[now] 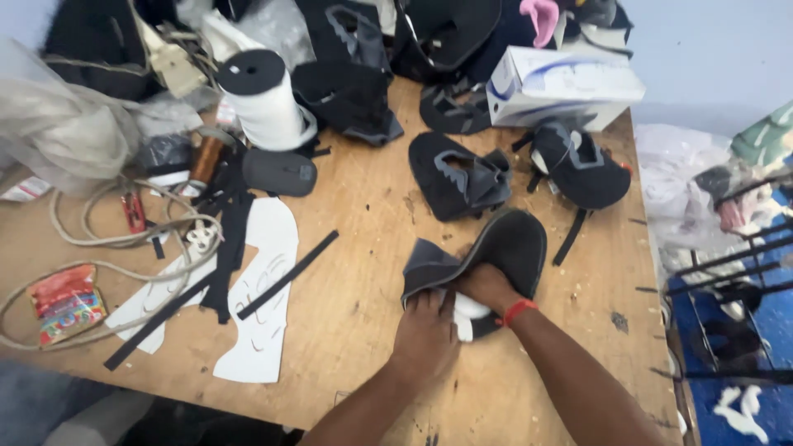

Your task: The person works a black foam shoe upper on a wooden workbench, repeatedly flexing and pressing the toe area and pulling the material to turn and shape the upper. Around the middle they use a small file to work the edge, then resume flexing and pressing the upper by hand.

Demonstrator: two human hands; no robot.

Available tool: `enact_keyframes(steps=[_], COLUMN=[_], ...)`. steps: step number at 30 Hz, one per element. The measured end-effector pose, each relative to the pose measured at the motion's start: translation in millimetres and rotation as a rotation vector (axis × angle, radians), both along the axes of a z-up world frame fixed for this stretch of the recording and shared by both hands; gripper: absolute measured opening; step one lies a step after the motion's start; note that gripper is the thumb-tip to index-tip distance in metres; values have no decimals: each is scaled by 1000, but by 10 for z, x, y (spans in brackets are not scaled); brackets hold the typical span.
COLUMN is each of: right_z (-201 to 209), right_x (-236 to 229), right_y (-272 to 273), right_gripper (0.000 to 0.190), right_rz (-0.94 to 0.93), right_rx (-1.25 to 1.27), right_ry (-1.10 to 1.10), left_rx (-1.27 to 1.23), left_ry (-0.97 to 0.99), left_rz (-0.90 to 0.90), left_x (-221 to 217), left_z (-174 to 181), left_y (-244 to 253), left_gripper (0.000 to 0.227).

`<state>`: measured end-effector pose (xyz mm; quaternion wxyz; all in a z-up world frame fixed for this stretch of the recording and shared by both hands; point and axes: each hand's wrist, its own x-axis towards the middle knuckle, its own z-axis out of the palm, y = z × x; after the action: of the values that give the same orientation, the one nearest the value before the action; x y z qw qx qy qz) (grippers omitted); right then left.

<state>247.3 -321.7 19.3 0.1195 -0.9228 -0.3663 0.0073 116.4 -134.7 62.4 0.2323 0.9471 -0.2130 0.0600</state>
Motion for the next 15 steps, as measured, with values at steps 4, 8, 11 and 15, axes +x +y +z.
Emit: enact_keyframes(steps=[4,8,11,15], right_z=[-83,240,209,141], right_x=[-352,-782,-1056,-1207], right_y=[147,271,99,60], right_gripper=[27,25,27,30], right_rz=[31,-377,-348,-373], right_rx=[-581,-166,208,180], right_ry=[181,334,243,138], left_rx=[61,27,61,0], left_ry=[72,55,-25,-153], left_rz=[-23,-53,-64,-61], left_x=[-80,-138,-143,-74], left_z=[215,46,-261,-346], left_y=[87,63,-70,-176], left_gripper=[50,46,52,53])
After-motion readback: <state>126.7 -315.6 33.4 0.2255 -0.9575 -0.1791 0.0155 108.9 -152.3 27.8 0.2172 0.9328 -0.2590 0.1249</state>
